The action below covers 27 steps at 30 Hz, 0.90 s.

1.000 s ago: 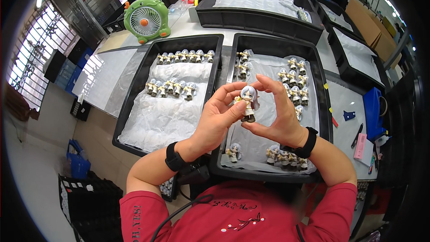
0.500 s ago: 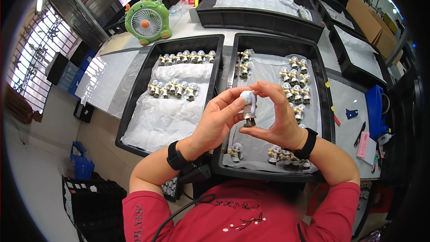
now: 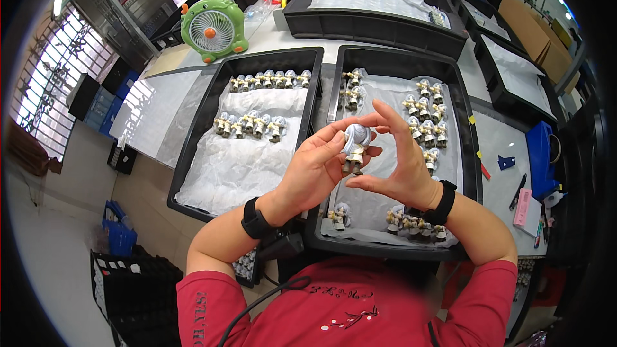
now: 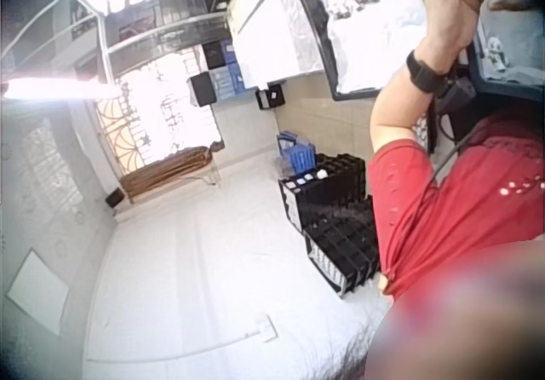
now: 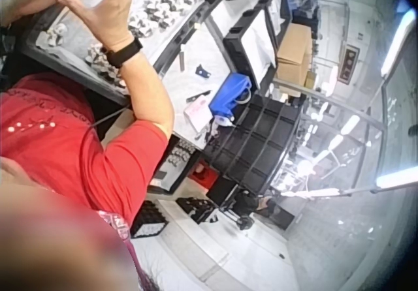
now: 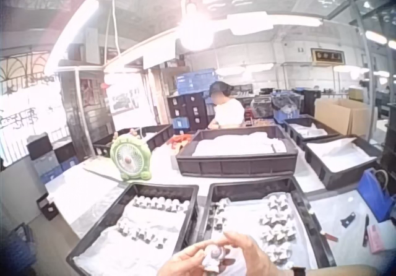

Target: The person is inspecting and sorting small manufactured components, possibly parts for an assembly, and marking them with a pen.

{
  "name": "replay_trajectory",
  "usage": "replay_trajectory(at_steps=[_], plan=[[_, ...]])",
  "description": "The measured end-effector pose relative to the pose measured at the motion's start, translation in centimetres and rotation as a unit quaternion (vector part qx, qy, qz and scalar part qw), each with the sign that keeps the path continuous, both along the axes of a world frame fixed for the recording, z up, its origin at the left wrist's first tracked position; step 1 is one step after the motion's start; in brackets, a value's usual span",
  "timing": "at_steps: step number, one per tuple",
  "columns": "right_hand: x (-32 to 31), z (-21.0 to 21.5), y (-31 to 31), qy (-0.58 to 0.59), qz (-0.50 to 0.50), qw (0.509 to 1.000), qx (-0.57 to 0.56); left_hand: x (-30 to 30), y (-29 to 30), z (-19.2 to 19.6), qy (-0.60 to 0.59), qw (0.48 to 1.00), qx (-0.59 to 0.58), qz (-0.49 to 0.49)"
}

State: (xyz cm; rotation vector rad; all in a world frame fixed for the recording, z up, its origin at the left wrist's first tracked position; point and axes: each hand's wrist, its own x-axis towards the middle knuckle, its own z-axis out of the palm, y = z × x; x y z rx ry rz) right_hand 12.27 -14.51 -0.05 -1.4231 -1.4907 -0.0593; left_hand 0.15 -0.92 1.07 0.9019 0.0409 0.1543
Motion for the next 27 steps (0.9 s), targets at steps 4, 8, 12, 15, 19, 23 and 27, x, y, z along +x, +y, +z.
replay_trajectory(at_steps=[4, 8, 12, 15, 19, 23, 27], plan=[[0.05, -0.03, -0.01, 0.029, -0.002, 0.999, -0.014, 0.18, 0.10, -0.39, -0.002, 1.000, -0.019, -0.010], [0.18, -0.05, -0.06, 0.052, 0.009, 0.998, -0.023, 0.25, 0.08, -0.45, 0.002, 1.000, -0.025, -0.012], [0.25, -0.37, 0.13, 0.058, 0.008, 0.998, -0.006, 0.22, 0.02, -0.27, -0.012, 1.000, -0.012, -0.013], [0.17, -0.18, 0.07, 0.048, 0.008, 0.999, -0.003, 0.08, 0.12, -0.56, -0.019, 1.000, -0.016, -0.009], [0.13, 0.10, 0.00, 0.023, 0.001, 1.000, -0.001, 0.01, 0.14, -0.52, -0.030, 0.999, -0.023, -0.006], [0.04, 0.31, 0.07, 0.012, 0.001, 1.000, 0.005, 0.05, 0.29, -0.69, -0.037, 0.999, -0.017, -0.001], [0.05, 0.31, 0.16, 0.013, 0.008, 1.000, 0.010, 0.13, 0.31, -0.57, -0.031, 0.999, -0.022, -0.011]])
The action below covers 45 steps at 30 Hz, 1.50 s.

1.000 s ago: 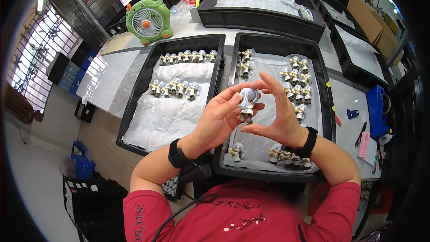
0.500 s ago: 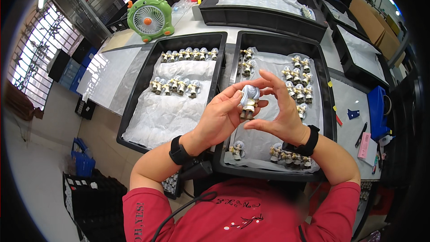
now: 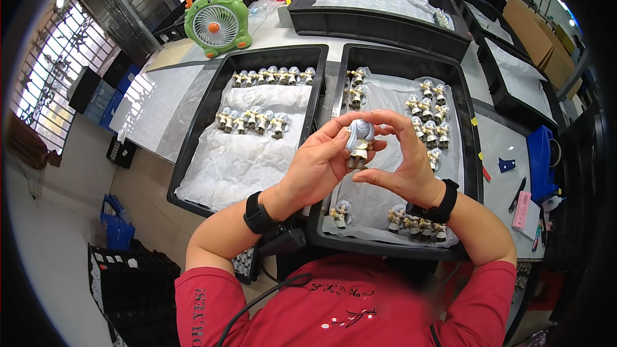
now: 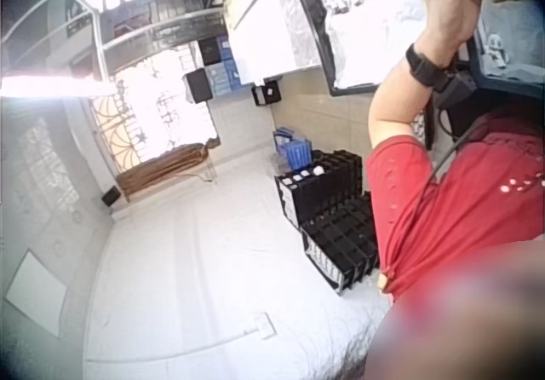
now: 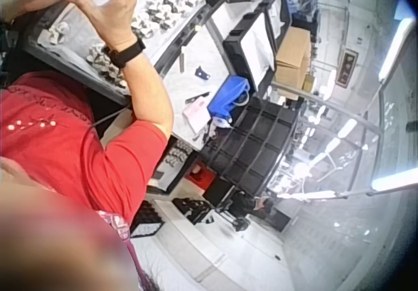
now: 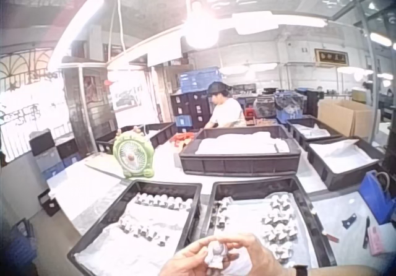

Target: The person is inspecting and sorting small manufactured components, possibly parts for an assembly, and marking them with a pen.

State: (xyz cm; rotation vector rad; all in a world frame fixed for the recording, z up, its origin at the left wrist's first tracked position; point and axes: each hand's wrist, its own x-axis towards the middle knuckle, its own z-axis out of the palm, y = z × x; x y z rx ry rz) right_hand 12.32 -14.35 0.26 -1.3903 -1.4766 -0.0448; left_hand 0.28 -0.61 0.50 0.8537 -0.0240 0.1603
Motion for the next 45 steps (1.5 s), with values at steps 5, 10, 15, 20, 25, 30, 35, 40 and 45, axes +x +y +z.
replay_trajectory(at_steps=[5, 10, 15, 20, 25, 30, 35, 40, 45], plan=[[0.0, -0.1, 0.1, 0.009, 0.009, 1.000, 0.010, 0.0, -0.1, 0.2, 0.012, 1.000, -0.004, -0.009], [-0.1, 0.2, -0.1, 0.049, 0.013, 0.999, 0.003, 0.4, -0.3, -0.1, -0.001, 1.000, -0.019, -0.017], [0.7, 1.1, 0.0, -0.011, 0.013, 1.000, 0.004, 0.4, 0.9, -0.2, -0.035, 0.999, 0.004, -0.008], [1.7, 0.6, 0.1, 0.043, -0.064, 0.996, -0.034, 0.5, 5.5, 2.2, 0.043, 0.987, 0.121, 0.101], [2.4, 0.6, 0.3, 0.075, -0.098, 0.992, -0.010, 0.2, 10.2, 2.0, 0.114, 0.957, 0.222, 0.147], [1.9, 0.5, 0.2, 0.079, -0.080, 0.993, -0.019, -1.5, 8.7, 1.7, -0.039, 0.997, 0.055, 0.027], [1.7, 0.2, 0.1, 0.063, -0.064, 0.995, -0.048, -2.3, 6.8, 2.5, -0.063, 0.998, -0.012, -0.002], [1.7, 0.1, 0.2, 0.070, -0.067, 0.994, -0.049, -2.6, 7.0, 1.9, -0.083, 0.993, -0.085, -0.001], [1.8, 0.0, 0.4, 0.069, -0.067, 0.994, -0.057, -2.5, 7.2, 1.6, -0.073, 0.993, -0.089, 0.023]])
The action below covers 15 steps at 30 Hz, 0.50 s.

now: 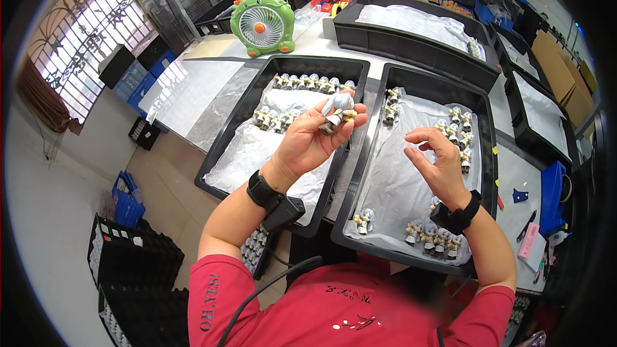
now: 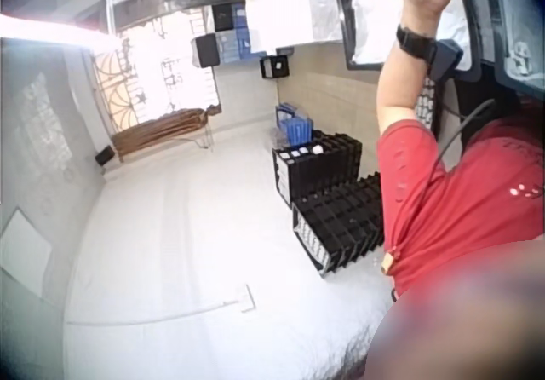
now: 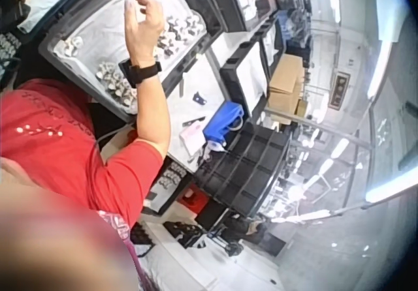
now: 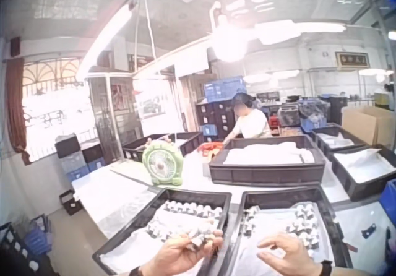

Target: The person is inspecting and sorting small manufactured components, possibly parts for an assembly, and marking them with a pen.

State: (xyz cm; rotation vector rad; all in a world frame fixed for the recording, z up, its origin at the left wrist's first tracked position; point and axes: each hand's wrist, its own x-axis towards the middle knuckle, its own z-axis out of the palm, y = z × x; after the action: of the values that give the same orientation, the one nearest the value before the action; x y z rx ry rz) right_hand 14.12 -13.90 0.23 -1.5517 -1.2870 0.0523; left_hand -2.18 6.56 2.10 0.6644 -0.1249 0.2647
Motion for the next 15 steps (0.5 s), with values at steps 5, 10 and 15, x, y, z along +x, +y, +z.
replay_trajectory(at_steps=[5, 10, 15], plan=[[0.3, -0.1, 0.0, -0.006, 0.001, 1.000, -0.006, 0.2, 1.7, 1.1, 0.055, 0.969, 0.224, 0.087], [0.5, 0.0, -0.1, 0.015, -0.008, 1.000, 0.000, 2.4, 6.8, -0.2, 0.233, 0.736, 0.600, 0.208], [0.8, -0.3, 0.1, 0.021, -0.013, 1.000, -0.010, 4.1, 8.7, -5.0, 0.269, 0.528, 0.787, 0.173]])
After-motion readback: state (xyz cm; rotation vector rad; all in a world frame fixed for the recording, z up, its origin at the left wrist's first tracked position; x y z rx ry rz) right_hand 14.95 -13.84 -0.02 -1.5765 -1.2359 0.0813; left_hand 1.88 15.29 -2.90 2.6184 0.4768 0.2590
